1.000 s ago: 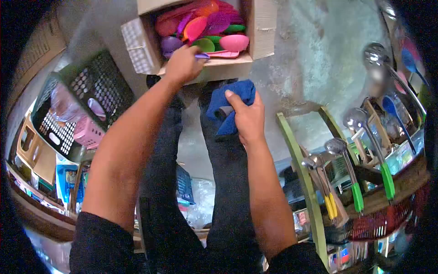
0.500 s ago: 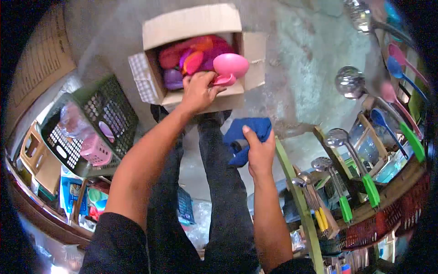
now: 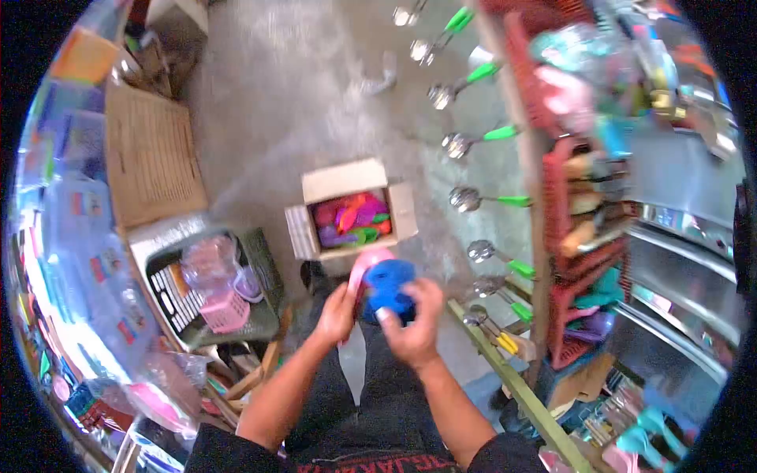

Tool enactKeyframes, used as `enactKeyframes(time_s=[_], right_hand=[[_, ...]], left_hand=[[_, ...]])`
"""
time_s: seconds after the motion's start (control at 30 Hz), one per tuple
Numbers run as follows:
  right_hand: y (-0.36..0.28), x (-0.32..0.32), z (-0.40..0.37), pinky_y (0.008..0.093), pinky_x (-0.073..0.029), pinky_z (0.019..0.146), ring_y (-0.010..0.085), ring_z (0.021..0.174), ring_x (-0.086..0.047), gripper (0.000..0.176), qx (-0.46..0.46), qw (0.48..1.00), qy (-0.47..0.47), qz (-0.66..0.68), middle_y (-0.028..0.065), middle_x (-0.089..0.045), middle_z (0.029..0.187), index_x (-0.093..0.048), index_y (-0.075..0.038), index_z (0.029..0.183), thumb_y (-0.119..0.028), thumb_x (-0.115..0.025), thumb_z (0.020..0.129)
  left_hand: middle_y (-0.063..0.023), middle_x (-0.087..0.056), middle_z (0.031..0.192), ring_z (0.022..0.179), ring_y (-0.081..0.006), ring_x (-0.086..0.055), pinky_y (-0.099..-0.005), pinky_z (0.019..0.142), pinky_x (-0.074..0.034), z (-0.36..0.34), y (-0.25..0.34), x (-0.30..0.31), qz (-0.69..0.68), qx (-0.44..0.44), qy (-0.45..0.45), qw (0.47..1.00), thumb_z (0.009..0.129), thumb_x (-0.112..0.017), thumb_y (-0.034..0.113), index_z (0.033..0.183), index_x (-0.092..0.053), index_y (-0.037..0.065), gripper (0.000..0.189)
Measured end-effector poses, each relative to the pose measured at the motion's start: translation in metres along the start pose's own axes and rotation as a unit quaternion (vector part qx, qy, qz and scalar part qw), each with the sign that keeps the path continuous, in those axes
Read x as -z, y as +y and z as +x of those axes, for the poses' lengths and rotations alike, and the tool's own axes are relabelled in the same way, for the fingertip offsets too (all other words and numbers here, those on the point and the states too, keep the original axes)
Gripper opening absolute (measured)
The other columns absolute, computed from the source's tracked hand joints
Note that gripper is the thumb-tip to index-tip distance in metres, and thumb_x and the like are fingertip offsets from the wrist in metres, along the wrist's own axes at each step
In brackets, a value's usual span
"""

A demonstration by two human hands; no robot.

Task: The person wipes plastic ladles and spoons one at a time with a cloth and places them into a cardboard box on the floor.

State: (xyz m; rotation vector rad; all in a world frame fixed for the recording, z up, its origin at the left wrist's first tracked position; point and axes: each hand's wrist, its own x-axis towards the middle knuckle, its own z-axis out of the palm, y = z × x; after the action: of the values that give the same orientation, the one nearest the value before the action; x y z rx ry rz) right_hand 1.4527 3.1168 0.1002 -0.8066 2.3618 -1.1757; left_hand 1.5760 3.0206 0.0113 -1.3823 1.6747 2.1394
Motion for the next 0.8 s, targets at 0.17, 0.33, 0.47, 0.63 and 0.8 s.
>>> enactKeyframes(time_s=[0.17,0.33,0.47,0.63,0.8], right_hand=[[-0.112,0.050,0.002,0.0459,-0.037,0.089,0.0394,0.100,-0.048,0.035,0.214,0.969,0.057,-0.110,0.0209,-0.047,0.113,-0.049,-0.006,0.100,-0.017,-0.064,0.070],[-0.173,0.091,0.015,0.0477,-0.035,0.090,0.0378,0.106,-0.046,0.039,0.210,0.972,0.101,-0.017,0.0196,-0.046,0.119,-0.047,-0.007,0.102,-0.023,-0.063,0.071],[-0.204,0.127,0.001,0.0474,-0.036,0.089,0.0373,0.104,-0.048,0.036,0.346,0.922,0.151,-0.083,0.0182,-0.050,0.115,-0.048,-0.006,0.100,-0.022,-0.061,0.071],[-0.219,0.195,0.019,0.0340,-0.043,0.079,0.0198,0.088,-0.056,0.029,0.020,0.902,-0.349,0.253,0.0078,-0.058,0.096,-0.050,-0.005,0.100,-0.023,-0.053,0.078],[-0.189,0.153,-0.014,0.0354,-0.045,0.088,0.0205,0.098,-0.056,0.044,-0.051,0.625,-0.195,0.755,0.0088,-0.057,0.108,-0.052,-0.007,0.114,-0.040,-0.049,0.085]], left_hand=[[-0.0104,-0.055,0.082,0.077,-0.0161,-0.050,-0.0313,0.071,-0.043,-0.125,0.142,0.004,0.010,-0.114,0.014,0.993,0.096,-0.034,0.036,0.101,-0.050,0.000,0.039],[-0.0005,-0.051,0.070,0.064,-0.0108,-0.046,-0.0273,0.060,-0.042,-0.164,0.188,0.012,0.042,-0.223,0.011,0.974,0.092,-0.046,0.037,0.094,-0.051,0.002,0.035],[-0.0022,-0.054,0.073,0.064,-0.0104,-0.047,-0.0276,0.057,-0.042,-0.183,0.219,0.019,-0.018,-0.261,-0.057,0.963,0.088,-0.054,0.032,0.097,-0.053,0.003,0.030],[0.0009,-0.055,0.066,0.061,-0.0083,-0.047,-0.0255,0.055,-0.040,-0.213,0.256,0.044,0.195,-0.341,-0.266,0.880,0.082,-0.060,0.022,0.092,-0.059,0.001,0.023],[0.0014,-0.055,0.065,0.060,-0.0061,-0.049,-0.0242,0.054,-0.041,-0.180,0.242,0.008,-0.105,-0.418,-0.129,0.893,0.092,-0.039,0.045,0.079,-0.060,0.001,0.050]])
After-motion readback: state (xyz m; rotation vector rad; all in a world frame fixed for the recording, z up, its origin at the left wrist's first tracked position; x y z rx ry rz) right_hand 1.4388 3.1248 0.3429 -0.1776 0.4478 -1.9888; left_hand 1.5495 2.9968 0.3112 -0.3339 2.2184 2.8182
